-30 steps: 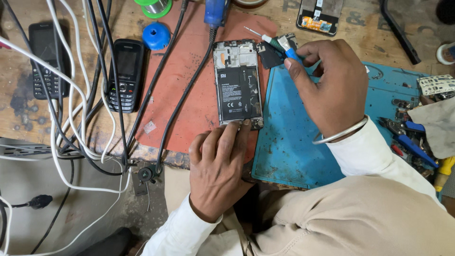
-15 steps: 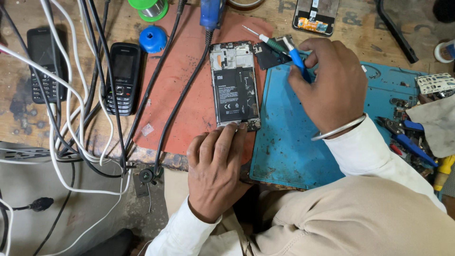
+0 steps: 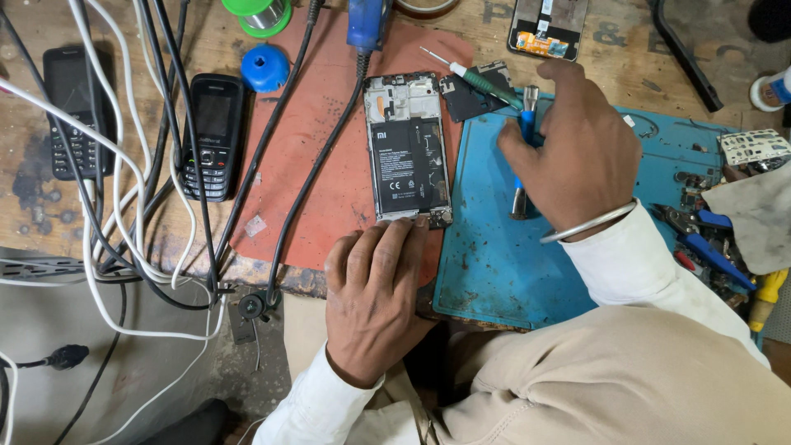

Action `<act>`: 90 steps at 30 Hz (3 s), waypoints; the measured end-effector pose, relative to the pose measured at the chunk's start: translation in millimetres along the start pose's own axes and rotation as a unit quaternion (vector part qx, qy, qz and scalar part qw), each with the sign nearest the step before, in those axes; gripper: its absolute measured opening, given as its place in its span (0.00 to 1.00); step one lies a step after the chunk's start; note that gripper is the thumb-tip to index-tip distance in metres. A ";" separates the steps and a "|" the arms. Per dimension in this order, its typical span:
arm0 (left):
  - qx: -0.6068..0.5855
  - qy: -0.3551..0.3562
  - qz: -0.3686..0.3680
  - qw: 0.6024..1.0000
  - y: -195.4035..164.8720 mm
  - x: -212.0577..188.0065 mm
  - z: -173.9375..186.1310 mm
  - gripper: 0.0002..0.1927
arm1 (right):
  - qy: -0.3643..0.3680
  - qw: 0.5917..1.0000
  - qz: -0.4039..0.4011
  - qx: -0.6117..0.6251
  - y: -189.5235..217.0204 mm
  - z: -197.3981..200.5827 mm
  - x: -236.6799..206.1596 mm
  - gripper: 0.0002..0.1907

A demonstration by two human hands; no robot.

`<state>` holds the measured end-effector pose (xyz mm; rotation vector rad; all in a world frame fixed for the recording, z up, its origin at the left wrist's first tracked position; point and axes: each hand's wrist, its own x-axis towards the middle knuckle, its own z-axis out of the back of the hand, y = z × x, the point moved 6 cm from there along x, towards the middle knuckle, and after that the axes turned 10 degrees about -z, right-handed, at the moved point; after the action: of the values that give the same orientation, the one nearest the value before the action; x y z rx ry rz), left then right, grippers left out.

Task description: The person uses a screwdriver and a spudger to manipulate internal components of a disassembled smartphone. They then place a battery into the phone's chassis and press it into place.

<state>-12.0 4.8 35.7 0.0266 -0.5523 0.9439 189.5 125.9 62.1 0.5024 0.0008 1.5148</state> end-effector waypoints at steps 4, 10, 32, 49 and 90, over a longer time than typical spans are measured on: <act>-0.005 -0.010 -0.001 1.000 -0.3 1.0 0.8 0.41 | -0.014 1.000 0.015 0.006 2.3 2.3 -1.8 0.22; 0.018 -0.023 -0.008 1.000 -0.8 -2.2 0.2 0.38 | -0.029 0.998 0.041 0.034 5.3 8.1 -3.2 0.19; -0.001 -0.037 -0.012 0.999 -0.1 -2.0 -0.5 0.33 | 0.053 0.980 0.130 0.142 32.7 11.0 -6.1 0.14; -0.111 0.006 0.023 0.994 1.8 14.2 23.9 0.59 | 0.029 0.981 0.077 0.178 31.6 14.1 -6.4 0.12; -0.042 -0.073 0.208 0.975 29.2 20.9 11.4 0.64 | -0.064 0.978 0.019 0.199 1.2 19.4 2.0 0.11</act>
<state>-30.0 35.2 49.0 -0.1012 -0.7508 1.3317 194.4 121.7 80.5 0.9250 0.1994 1.5210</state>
